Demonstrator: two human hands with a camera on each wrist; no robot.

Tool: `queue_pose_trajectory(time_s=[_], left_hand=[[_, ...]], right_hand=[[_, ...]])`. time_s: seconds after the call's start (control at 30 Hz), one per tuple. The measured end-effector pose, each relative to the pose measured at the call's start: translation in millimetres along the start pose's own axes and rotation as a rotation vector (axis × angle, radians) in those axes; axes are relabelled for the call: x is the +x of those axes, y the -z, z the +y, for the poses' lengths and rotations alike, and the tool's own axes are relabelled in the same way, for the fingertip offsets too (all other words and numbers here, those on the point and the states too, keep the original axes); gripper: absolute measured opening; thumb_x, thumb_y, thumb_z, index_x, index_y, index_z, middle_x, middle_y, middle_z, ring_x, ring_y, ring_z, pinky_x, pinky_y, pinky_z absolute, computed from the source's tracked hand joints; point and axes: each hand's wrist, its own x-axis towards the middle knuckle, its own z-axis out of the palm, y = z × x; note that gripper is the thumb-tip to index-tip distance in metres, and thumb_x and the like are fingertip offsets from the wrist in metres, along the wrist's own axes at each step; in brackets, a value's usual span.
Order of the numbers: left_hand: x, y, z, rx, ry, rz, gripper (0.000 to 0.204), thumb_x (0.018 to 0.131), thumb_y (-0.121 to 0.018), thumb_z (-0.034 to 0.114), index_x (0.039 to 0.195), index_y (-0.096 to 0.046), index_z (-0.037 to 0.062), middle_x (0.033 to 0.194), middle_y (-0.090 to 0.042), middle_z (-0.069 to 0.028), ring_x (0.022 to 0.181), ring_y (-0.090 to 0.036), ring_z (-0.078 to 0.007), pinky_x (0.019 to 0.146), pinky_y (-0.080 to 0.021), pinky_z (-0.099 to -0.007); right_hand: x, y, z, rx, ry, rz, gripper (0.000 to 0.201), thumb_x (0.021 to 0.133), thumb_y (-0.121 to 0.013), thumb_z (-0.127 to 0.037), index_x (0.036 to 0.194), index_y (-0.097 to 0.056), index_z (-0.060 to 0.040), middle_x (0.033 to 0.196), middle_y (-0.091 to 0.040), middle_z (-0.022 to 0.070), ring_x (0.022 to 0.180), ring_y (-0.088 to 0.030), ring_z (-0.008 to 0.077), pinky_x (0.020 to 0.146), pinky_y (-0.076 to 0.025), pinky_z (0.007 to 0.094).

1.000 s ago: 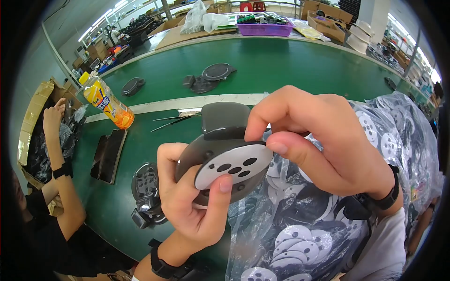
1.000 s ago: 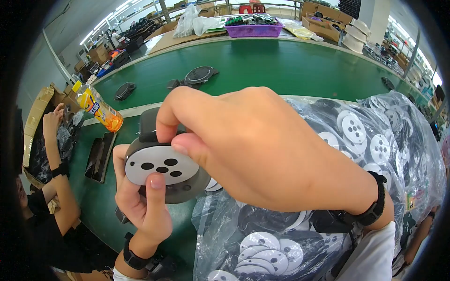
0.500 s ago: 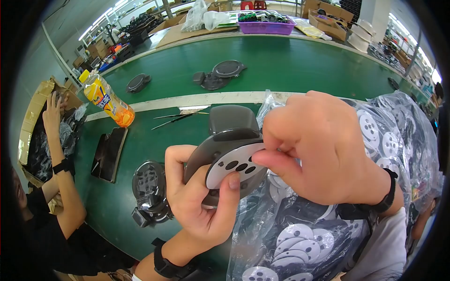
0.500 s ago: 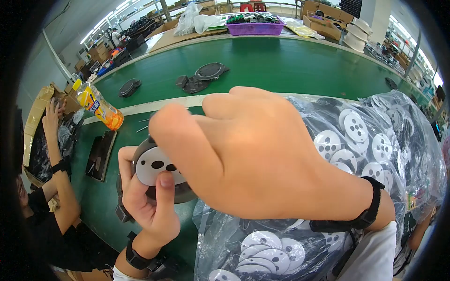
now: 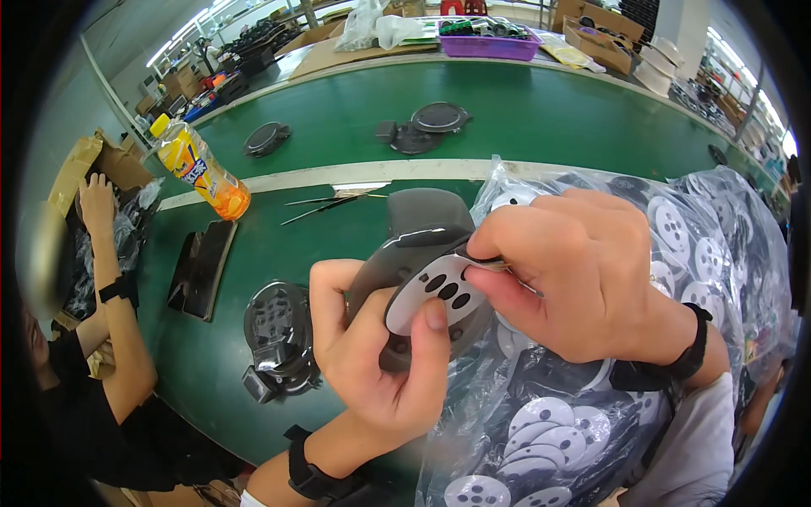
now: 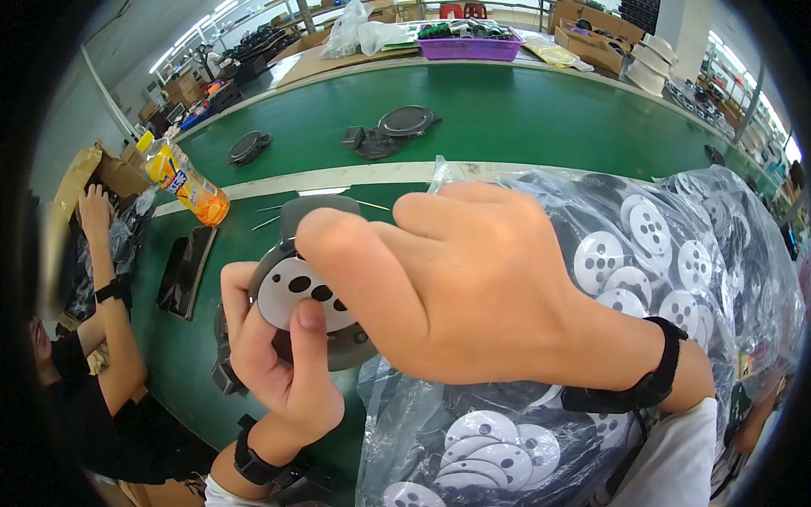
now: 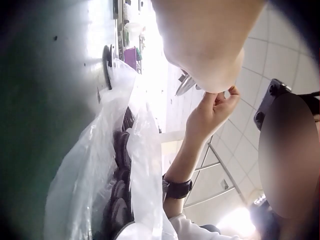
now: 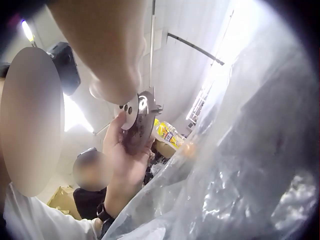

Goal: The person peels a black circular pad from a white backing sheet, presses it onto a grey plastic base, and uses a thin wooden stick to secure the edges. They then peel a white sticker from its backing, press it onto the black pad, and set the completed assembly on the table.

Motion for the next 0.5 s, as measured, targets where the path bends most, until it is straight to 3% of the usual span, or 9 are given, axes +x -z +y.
queue_pose_trajectory(time_s=[0.1,0.3,0.4,0.47,0.5], left_hand=[[-0.5,-0.9,-1.6,-0.036,0.009,0.053,0.009,0.074,-0.061,0.001,0.078,-0.058,-0.0055,0.083,-0.049,-0.0117,0.071,-0.044,-0.0171,0.056,-0.035,-0.0233],[-1.9,1.1,-1.6,-0.136,0.153,0.002,0.012,0.077,-0.059,0.002,0.086,-0.058,-0.0058,0.086,-0.047,-0.0094,0.075,-0.045,-0.014,0.058,-0.037,-0.0225],[-2.7,-2.5,-5.7,-0.359,0.255,0.045,0.014,0.078,-0.058,0.003,0.089,-0.059,-0.0057,0.091,-0.046,-0.0074,0.078,-0.047,-0.0127,0.062,-0.039,-0.0213],[-2.7,-4.5,-2.4,-0.554,0.476,0.085,0.016,0.078,-0.057,0.0,0.092,-0.059,-0.0059,0.094,-0.045,-0.0059,0.08,-0.048,-0.0122,0.067,-0.039,-0.0207],[-2.1,-3.1,-3.0,-0.552,0.474,0.088,0.016,0.078,-0.057,0.0,0.092,-0.059,-0.0059,0.094,-0.045,-0.0059,0.08,-0.048,-0.0122,0.067,-0.039,-0.0207]], right_hand=[[-0.6,4.6,1.0,0.011,0.043,-0.018,0.028,0.059,-0.072,-0.007,0.082,-0.055,-0.0031,0.057,-0.047,-0.0005,0.041,-0.036,0.0126,0.037,-0.024,0.026],[-1.0,2.2,-6.5,-0.037,0.2,-0.022,0.026,0.05,-0.062,-0.012,0.074,-0.06,-0.0036,0.052,-0.042,-0.0032,0.041,-0.036,0.0099,0.035,-0.021,0.0241],[-5.8,-5.9,-8.5,-0.003,0.218,-0.016,0.025,0.052,-0.062,-0.011,0.076,-0.059,-0.0042,0.053,-0.041,-0.0031,0.041,-0.036,0.0113,0.036,-0.023,0.0254],[-5.7,-7.7,-2.8,0.016,0.179,-0.019,0.024,0.053,-0.062,-0.011,0.077,-0.058,-0.0048,0.053,-0.041,-0.0028,0.041,-0.037,0.0122,0.036,-0.024,0.026],[-5.8,-8.4,1.2,0.037,0.139,-0.025,0.024,0.055,-0.061,-0.012,0.078,-0.058,-0.0054,0.054,-0.041,-0.0024,0.042,-0.038,0.013,0.036,-0.025,0.0266]])
